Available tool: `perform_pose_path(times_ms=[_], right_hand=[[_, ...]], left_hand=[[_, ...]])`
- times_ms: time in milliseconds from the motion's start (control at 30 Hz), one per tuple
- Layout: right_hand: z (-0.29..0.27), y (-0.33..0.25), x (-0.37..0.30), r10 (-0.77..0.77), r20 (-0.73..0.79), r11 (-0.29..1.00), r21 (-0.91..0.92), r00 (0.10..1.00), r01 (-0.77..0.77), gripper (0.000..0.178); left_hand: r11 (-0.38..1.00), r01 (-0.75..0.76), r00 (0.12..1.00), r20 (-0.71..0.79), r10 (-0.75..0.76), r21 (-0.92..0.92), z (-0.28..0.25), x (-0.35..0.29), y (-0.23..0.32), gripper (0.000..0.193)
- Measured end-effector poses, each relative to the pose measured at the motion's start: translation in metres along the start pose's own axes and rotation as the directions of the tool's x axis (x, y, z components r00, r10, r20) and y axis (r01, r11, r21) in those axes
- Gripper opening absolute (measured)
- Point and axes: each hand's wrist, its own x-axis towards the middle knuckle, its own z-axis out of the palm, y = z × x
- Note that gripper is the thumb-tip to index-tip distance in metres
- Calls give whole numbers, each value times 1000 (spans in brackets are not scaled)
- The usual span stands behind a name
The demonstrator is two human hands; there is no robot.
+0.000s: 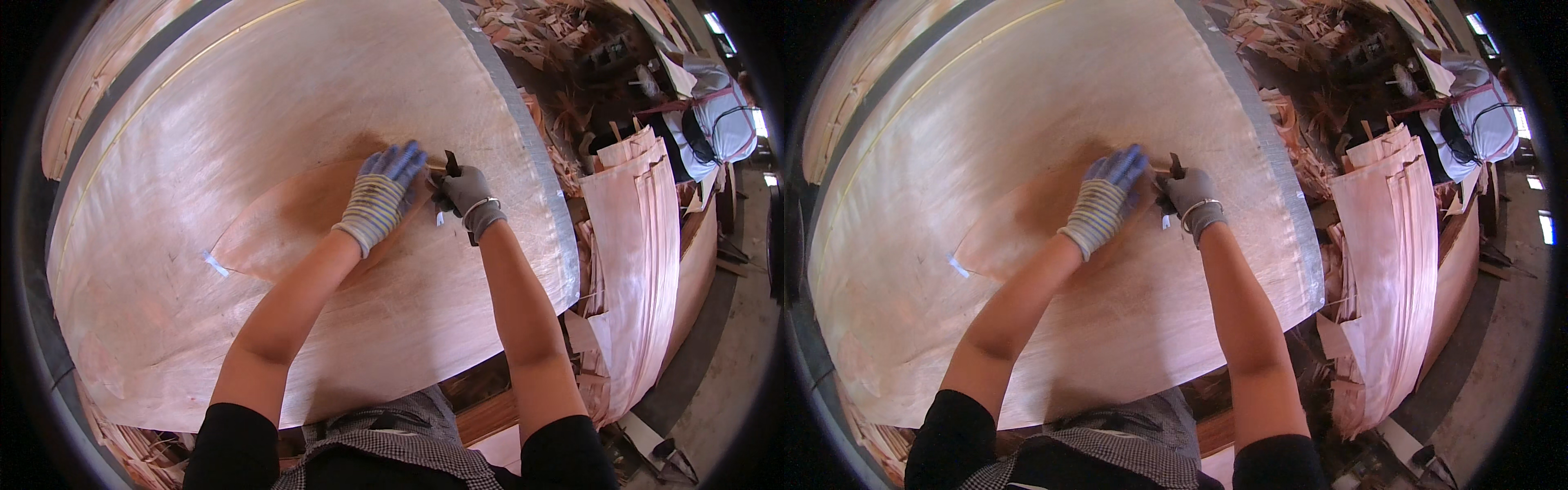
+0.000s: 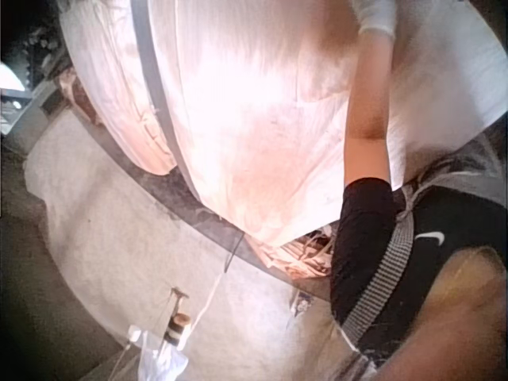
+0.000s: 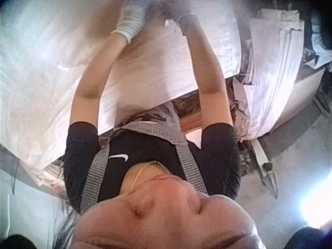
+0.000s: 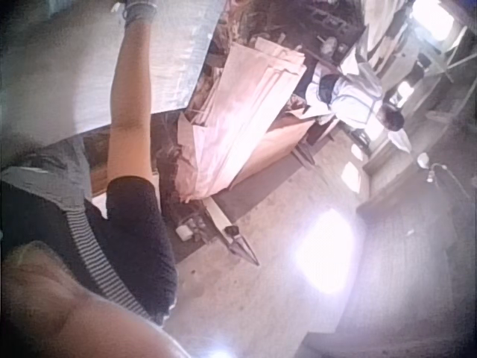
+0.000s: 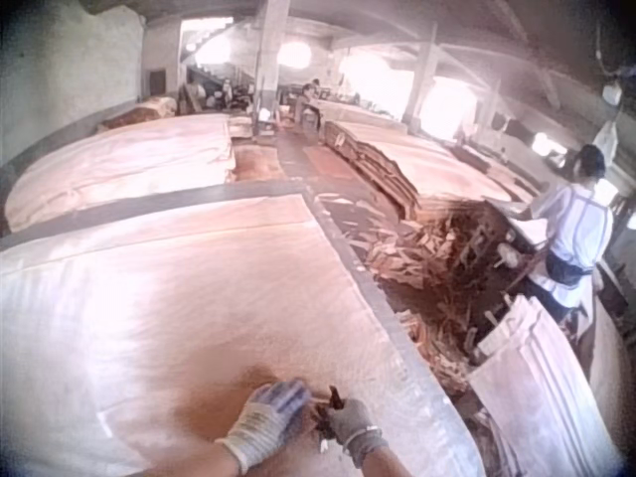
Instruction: The person sorts through wood veneer sheets, uses a stick to flip them, cuts pieces of tape and applies them to specific spots on the veneer, and stacks processed sheets on a nearby pile.
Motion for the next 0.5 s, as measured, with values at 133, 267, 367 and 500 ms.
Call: perform_pose_path(times_ms=[133, 267, 367, 500], right_hand=[[-4, 2, -22, -16, -54, 1000, 2, 998, 16, 16], [-13, 35, -27, -74, -123, 990, -130, 990, 58, 15], [-14, 39, -28, -73, -139, 985, -165, 988, 50, 14], [-14, 39, -35, -83, -141, 967, -251, 987, 46, 11]], left_hand=[[972, -71, 997, 36, 64, 224, 9, -1, 4, 43], [977, -61, 998, -5, 63, 204, 2, 1, 14, 40], [928, -284, 948, 215, 235, 239, 7, 4, 31, 37], [943, -334, 942, 38, 334, 1, 23, -7, 33, 33]])
